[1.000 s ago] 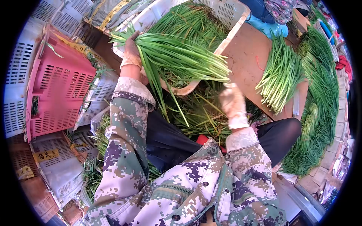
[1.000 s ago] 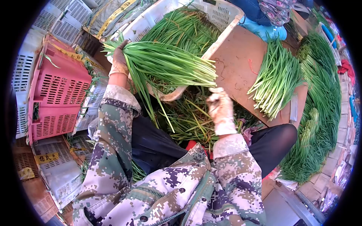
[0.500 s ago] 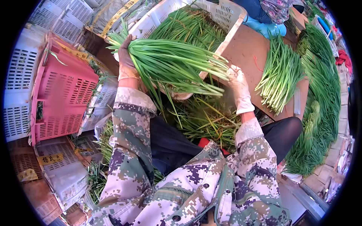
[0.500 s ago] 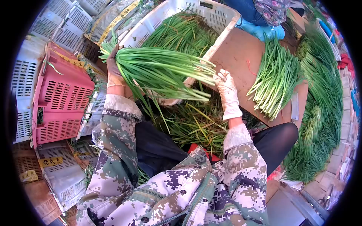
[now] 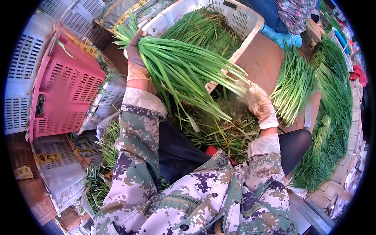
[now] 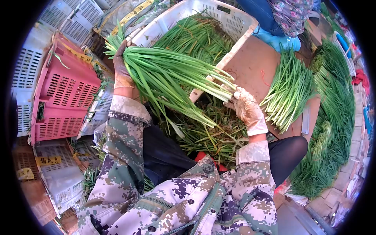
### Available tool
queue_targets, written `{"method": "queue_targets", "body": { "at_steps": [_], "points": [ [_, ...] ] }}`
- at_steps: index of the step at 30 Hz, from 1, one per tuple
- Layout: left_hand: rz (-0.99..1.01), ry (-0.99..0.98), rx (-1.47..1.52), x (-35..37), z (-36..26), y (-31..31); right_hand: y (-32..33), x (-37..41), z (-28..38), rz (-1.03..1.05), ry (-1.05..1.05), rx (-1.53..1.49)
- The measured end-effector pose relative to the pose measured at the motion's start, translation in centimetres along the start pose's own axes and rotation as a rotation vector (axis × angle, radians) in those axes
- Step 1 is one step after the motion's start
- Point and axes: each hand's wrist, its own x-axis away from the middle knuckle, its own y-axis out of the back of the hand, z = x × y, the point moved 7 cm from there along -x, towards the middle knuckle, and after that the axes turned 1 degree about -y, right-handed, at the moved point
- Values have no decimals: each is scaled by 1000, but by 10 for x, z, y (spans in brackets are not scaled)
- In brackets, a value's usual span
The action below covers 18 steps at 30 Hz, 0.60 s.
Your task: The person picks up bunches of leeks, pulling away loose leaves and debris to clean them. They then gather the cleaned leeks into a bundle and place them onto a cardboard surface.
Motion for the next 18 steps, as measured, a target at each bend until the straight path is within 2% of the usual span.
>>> {"method": "queue_targets", "body": {
  "at_steps": [2, 4, 6, 7, 8, 10, 11, 12, 14, 16, 17, 18],
  "points": [
    [32, 1, 11, 1, 0, -5, 3, 1, 0, -53, -32, -55],
    [-98, -43, -27, 1, 1, 0, 6, -4, 2, -109, -16, 39],
    [-86, -47, -20, 2, 2, -3, 0, -6, 14, -149, 55, 1007],
    [-82, -53, -16, 1, 2, -2, -6, -3, 20, -280, 95, 958],
    [-81, -59, -11, 1, 0, 0, -6, -2, 17, -272, 93, 961],
    [-42, -62, 20, 0, -2, 1, 18, 8, 24, -632, 211, 741],
    [1, -55, 17, 0, -3, -1, 21, 15, 36, -789, 346, 911],
    [44, -47, 13, 0, -3, -3, 25, 21, 38, -799, 371, 882],
    [8, -41, 16, 1, -3, -3, 2, 30, 47, -814, 400, 948],
    [28, -19, 35, 3, 2, -9, -49, 33, 62, -718, 609, 1233],
    [-17, -42, 23, 4, 1, -9, -67, 26, 63, -646, 631, 1403],
    [-13, -39, 20, 3, 2, -11, -74, 18, 59, -581, 621, 1419]
  ]
}}
